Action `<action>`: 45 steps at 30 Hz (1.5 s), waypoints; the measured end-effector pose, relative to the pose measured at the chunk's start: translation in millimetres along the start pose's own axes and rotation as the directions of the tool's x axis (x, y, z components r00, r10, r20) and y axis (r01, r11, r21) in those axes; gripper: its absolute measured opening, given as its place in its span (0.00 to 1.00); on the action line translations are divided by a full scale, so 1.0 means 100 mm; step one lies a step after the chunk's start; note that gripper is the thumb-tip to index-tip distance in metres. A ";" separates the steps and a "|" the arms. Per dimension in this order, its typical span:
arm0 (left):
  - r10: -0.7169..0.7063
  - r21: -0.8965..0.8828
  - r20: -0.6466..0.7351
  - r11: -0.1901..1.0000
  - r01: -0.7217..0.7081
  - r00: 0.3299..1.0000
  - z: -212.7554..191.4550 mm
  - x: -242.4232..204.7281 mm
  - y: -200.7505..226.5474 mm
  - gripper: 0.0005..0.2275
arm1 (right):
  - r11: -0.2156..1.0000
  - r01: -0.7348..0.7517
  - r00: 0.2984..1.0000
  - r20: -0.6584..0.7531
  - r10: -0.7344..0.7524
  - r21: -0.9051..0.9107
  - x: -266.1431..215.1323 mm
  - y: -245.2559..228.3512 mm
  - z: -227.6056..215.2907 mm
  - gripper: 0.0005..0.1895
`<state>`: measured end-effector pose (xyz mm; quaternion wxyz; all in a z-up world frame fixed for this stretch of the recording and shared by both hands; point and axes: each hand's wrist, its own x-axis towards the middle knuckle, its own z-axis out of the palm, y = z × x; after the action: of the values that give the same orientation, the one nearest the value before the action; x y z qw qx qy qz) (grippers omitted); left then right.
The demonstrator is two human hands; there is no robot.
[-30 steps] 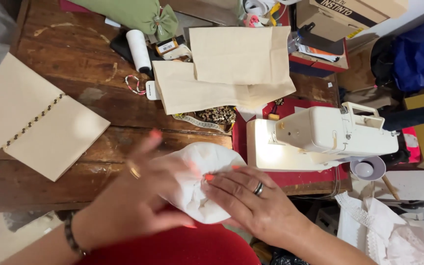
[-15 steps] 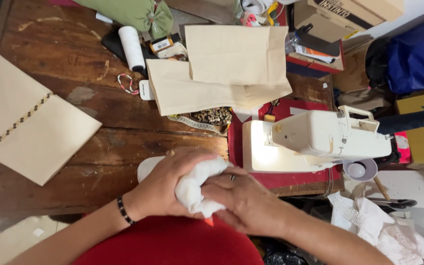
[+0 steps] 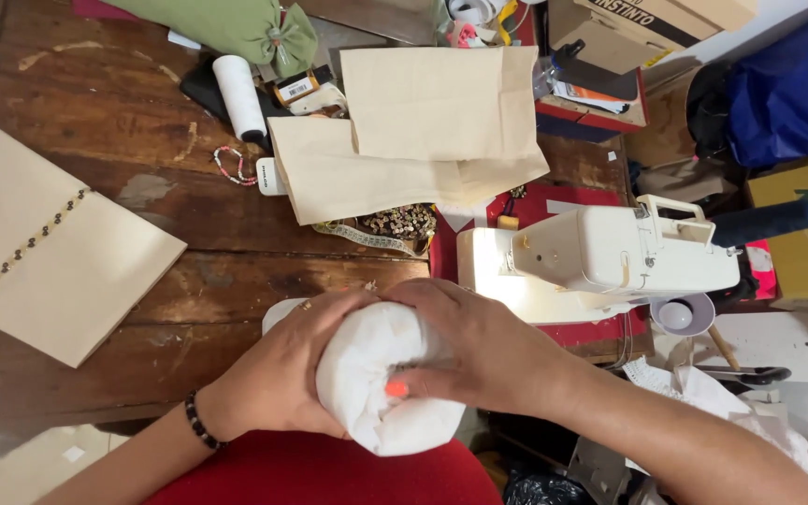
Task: The person is stuffing a white fabric pillow casing with filling and then folding the ends to prepare them for closure.
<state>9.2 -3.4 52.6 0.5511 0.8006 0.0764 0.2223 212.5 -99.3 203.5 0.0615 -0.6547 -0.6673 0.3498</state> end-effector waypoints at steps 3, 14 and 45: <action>-0.049 -0.031 -0.063 0.998 0.047 0.997 0.03 0.00 -0.06 0.58 | 0.962 0.086 0.988 -0.105 -0.117 -0.259 0.10 0.03 0.16 0.37; 0.008 -0.055 -0.118 0.998 -0.014 0.993 -0.11 0.11 0.12 0.49 | 0.980 0.163 0.916 -0.352 -0.193 -0.112 0.17 0.14 0.13 0.25; -0.894 -0.573 -0.315 0.447 0.687 0.319 -0.83 -1.29 -0.53 0.33 | 0.552 -0.288 0.865 -0.034 0.500 0.783 0.66 0.86 1.96 0.46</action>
<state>-135.4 39.7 -7.1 0.6609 0.4365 0.5893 0.1592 169.1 -123.5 -15.0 0.3319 -0.7404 -0.2805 0.5128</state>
